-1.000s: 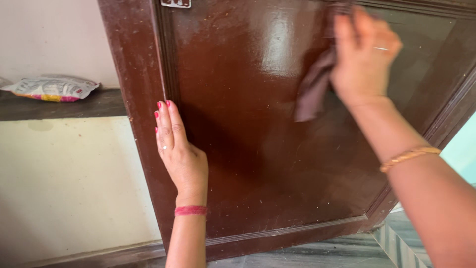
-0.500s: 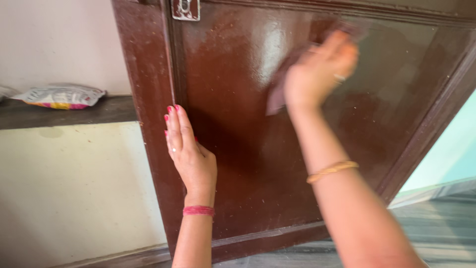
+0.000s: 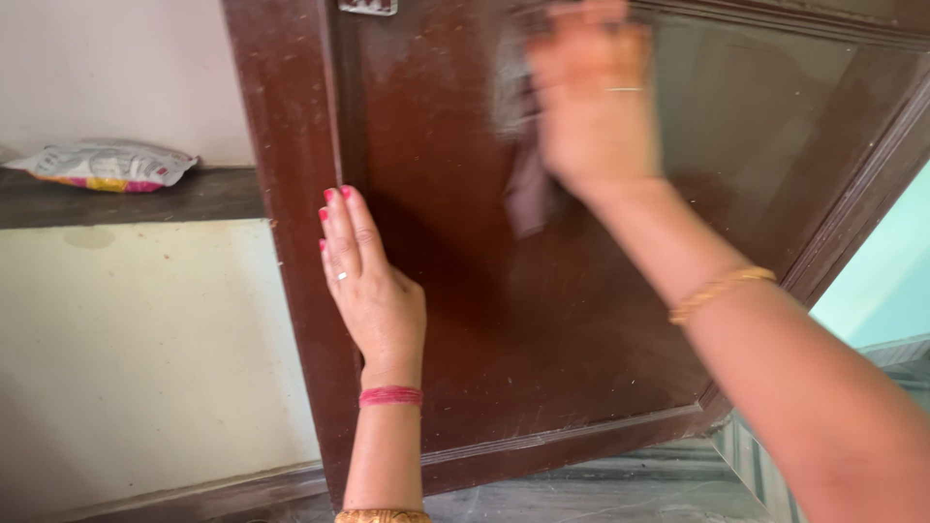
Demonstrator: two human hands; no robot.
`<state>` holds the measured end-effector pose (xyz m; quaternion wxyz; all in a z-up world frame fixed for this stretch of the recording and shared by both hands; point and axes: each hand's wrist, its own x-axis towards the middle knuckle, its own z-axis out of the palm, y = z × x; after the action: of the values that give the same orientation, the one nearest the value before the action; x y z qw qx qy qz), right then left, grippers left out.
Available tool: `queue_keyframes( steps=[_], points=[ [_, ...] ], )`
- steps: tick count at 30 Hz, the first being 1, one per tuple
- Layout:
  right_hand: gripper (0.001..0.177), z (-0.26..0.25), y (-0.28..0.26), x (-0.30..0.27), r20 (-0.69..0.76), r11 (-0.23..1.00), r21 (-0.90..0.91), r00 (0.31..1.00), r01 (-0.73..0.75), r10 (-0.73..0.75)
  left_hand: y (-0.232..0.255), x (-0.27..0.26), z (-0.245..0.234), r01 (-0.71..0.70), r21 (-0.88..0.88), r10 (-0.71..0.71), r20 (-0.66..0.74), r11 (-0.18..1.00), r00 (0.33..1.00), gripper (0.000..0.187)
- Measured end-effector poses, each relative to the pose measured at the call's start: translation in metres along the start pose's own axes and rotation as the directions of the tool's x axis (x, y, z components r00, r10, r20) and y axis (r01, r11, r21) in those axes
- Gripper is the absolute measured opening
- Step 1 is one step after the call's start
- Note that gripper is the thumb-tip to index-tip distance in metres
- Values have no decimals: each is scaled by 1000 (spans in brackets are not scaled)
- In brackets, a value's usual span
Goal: The person wipes a brown wooden door with a cloth, moving from the upper section down to the lower edge and along the frame. The person uses both hands to hold the cloth and apply pressure while cleaning the surface.
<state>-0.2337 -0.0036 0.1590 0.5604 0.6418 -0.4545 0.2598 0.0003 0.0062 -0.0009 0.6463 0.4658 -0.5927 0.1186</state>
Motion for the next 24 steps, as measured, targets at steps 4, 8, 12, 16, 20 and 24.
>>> queue_keyframes(
  steps=[4, 8, 12, 16, 20, 24],
  points=[
    [49, 22, 75, -75, -118, 952, 55, 945, -302, 307, -1, 0, -4, 6, -63, -5, 27, 998, 1000, 90],
    [60, 74, 97, -89, -135, 576, 205, 560, -792, 818, -1, -1, -8, 14, -137, -8, 46, 991, 999, 91],
    [56, 75, 18, -37, -217, 602, 85, 575, -794, 789, 11, 1, -4, 74, -241, -68, 32, 968, 997, 86],
    [55, 35, -123, 14, -41, 907, 97, 909, -409, 415, 20, 2, -4, 115, -214, -108, 47, 970, 993, 89],
    [46, 8, -147, 24, -151, 988, 155, 988, -14, 38, 19, 2, -5, 103, -120, -97, 56, 987, 994, 94],
    [43, 10, -94, -2, -152, 973, 82, 968, 214, -200, 20, 0, -5, 96, -59, -91, 79, 994, 993, 100]
  ],
)
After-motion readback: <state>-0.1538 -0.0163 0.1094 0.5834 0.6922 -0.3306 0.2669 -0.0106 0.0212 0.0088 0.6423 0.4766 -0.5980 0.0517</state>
